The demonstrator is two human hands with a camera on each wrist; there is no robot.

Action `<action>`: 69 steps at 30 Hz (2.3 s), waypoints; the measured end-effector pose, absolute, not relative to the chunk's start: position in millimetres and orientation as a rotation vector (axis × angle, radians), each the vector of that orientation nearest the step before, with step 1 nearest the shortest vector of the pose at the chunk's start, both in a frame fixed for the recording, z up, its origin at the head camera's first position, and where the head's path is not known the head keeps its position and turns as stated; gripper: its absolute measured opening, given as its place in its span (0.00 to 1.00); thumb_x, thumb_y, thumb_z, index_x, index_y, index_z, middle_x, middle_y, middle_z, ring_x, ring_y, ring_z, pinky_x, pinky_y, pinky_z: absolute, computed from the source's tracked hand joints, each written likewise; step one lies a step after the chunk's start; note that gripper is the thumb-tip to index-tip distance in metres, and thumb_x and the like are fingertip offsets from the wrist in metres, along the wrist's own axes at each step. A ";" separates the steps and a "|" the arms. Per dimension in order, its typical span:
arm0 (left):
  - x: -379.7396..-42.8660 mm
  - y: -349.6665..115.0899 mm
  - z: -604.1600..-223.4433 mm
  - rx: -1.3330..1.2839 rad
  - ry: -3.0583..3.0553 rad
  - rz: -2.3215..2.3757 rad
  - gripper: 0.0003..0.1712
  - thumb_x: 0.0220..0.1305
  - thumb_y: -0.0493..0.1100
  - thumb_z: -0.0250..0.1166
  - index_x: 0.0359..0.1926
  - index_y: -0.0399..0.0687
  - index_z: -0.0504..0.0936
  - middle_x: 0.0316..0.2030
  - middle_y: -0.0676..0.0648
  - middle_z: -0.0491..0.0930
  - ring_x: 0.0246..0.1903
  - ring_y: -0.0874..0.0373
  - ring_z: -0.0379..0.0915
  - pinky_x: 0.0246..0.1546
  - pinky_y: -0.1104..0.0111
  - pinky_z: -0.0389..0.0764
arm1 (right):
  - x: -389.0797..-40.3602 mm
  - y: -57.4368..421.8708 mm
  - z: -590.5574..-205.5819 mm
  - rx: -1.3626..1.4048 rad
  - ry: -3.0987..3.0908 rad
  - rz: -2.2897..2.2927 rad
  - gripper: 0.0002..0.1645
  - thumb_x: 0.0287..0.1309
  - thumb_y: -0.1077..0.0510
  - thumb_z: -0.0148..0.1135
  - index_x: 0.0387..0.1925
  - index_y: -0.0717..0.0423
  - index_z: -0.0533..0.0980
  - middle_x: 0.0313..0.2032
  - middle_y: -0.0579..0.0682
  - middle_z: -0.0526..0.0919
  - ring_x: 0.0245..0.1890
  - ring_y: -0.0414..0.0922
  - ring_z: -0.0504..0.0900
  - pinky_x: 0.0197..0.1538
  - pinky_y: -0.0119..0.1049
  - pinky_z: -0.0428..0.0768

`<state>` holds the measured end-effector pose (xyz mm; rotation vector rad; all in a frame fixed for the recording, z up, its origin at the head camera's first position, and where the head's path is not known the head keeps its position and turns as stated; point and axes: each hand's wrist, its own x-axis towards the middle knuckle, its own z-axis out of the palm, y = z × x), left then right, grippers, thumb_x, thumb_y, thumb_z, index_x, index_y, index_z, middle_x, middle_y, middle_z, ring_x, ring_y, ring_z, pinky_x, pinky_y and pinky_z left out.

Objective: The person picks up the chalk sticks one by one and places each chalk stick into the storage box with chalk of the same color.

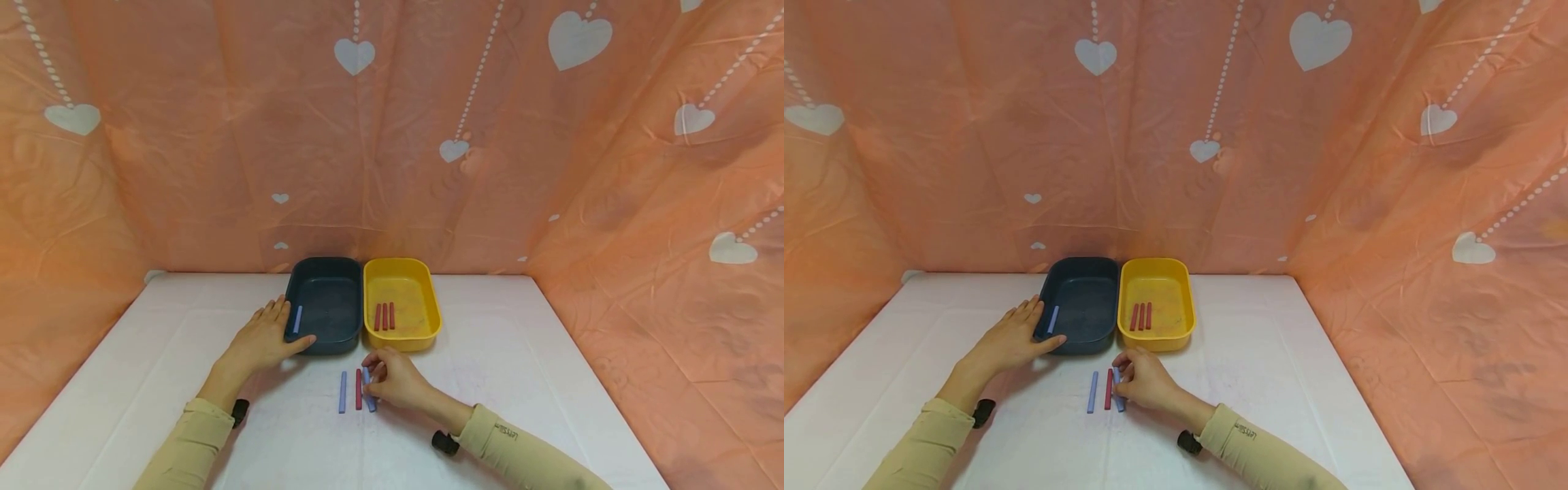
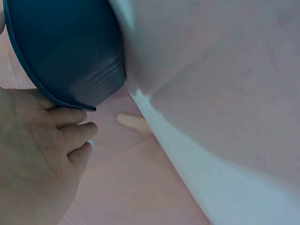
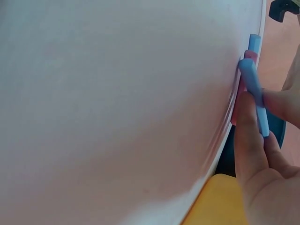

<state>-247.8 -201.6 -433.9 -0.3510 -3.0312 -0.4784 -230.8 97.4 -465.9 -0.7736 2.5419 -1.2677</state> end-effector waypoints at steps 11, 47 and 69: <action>-249.6 -202.6 -435.8 -0.356 -3.021 -0.471 0.63 0.67 0.73 0.60 0.73 0.18 0.58 0.75 0.21 0.54 0.75 0.26 0.49 0.75 0.38 0.53 | -228.5 96.3 -465.3 -0.813 2.526 -1.323 0.19 0.53 0.69 0.76 0.47 0.63 0.80 0.39 0.51 0.78 0.31 0.35 0.78 0.31 0.26 0.81; -250.4 -203.1 -435.0 -0.359 -3.017 -0.455 0.62 0.68 0.72 0.61 0.74 0.19 0.58 0.76 0.22 0.53 0.76 0.26 0.48 0.75 0.38 0.53 | -255.1 48.7 -430.0 -0.785 2.441 -1.730 0.18 0.65 0.66 0.68 0.55 0.63 0.78 0.49 0.56 0.82 0.35 0.43 0.85 0.36 0.25 0.81; -250.0 -205.1 -438.4 -0.350 -3.028 -0.512 0.62 0.68 0.72 0.60 0.75 0.19 0.56 0.76 0.22 0.50 0.76 0.26 0.47 0.76 0.38 0.50 | -294.6 4.5 -431.5 -0.701 2.451 -1.875 0.17 0.64 0.68 0.69 0.54 0.63 0.79 0.47 0.58 0.82 0.32 0.51 0.89 0.33 0.29 0.86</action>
